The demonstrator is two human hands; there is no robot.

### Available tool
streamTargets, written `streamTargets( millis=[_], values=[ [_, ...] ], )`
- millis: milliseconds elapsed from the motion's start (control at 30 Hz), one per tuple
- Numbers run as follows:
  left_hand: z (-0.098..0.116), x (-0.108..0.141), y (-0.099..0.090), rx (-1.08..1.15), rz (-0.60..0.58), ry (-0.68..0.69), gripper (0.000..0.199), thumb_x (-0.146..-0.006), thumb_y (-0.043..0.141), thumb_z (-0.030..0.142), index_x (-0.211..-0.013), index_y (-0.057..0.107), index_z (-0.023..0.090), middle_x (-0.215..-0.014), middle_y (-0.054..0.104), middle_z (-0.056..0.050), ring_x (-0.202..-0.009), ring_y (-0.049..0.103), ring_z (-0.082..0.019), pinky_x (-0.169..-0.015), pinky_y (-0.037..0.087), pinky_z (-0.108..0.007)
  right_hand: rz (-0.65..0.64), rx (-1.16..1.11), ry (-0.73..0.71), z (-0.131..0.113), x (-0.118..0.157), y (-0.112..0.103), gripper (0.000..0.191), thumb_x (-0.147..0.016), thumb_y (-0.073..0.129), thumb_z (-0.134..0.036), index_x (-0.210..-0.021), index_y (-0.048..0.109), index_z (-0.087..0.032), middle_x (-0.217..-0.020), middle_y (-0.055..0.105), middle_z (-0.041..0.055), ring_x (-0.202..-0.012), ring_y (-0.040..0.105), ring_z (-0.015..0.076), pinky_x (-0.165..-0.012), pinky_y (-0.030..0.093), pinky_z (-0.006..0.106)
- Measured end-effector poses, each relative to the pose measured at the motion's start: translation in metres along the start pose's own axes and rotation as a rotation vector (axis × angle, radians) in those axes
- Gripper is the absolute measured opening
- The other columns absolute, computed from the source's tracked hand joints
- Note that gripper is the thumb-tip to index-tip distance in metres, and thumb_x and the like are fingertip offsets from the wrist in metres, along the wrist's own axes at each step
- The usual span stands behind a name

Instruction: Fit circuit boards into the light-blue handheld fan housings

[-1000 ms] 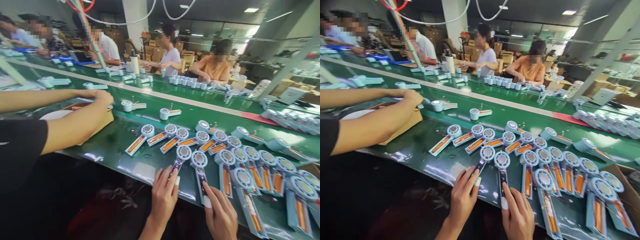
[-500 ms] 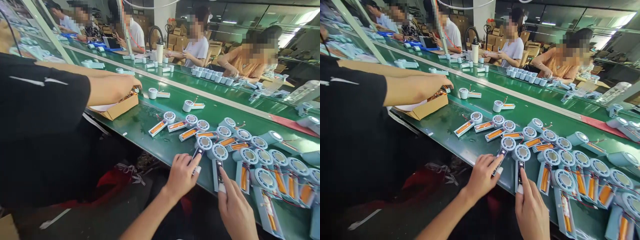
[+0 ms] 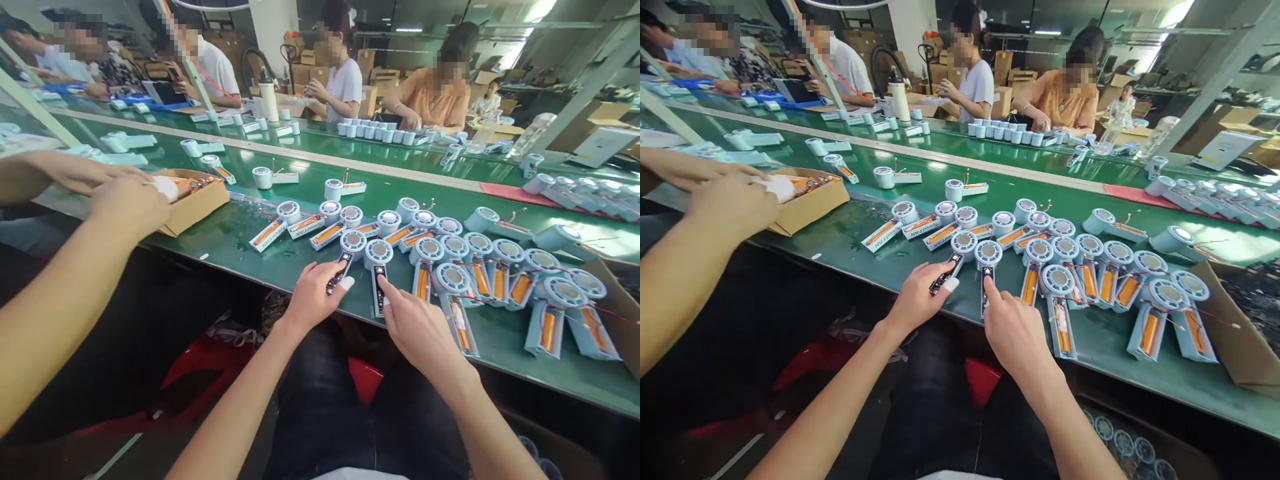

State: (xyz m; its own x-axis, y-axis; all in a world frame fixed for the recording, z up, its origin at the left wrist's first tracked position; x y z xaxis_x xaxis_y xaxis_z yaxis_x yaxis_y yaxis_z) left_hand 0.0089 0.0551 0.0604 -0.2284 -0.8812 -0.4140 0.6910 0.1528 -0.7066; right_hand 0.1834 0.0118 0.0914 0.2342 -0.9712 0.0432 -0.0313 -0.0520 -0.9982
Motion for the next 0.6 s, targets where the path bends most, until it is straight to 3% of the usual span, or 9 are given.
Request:
streamTargets(
  millis=[233,600],
  values=[
    [-0.006,-0.005,-0.006,0.084,-0.062,0.013,0.057,-0.105,0.019,0.038,-0.128,0.066,0.018,-0.132,0.070,-0.009,-0.124,0.061,-0.025,-0.109,0.042,-0.044,-0.021,-0.019,-0.034,0.015,-0.005,-0.013,0.048,-0.102,0.036,-0.018,-0.148,0.050,-0.023,-0.091,0.075,0.0105,-0.083,0.073,0.0257,-0.063,0.042,0.028],
    [-0.010,-0.003,-0.009,0.151,-0.089,-0.079,0.067,-0.105,0.010,0.045,-0.128,0.068,0.017,-0.134,0.069,-0.009,-0.130,0.058,-0.025,-0.114,0.041,-0.044,-0.001,-0.060,-0.031,0.017,-0.007,-0.014,0.049,-0.099,0.038,-0.014,-0.144,0.055,-0.025,-0.092,0.076,0.0093,-0.083,0.073,0.0247,-0.062,0.040,0.027]
  ],
)
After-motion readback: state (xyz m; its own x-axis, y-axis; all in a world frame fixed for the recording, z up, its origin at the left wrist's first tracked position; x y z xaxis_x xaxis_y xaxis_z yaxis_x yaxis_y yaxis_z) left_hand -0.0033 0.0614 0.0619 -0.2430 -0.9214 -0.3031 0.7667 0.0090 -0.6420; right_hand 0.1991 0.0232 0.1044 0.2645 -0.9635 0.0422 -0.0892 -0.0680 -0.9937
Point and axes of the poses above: each hand's wrist, its own x-axis away from the middle knuckle, its own y-axis out of the palm, z = x × y, the point moved 6 cm from there along -x, towards the middle knuckle
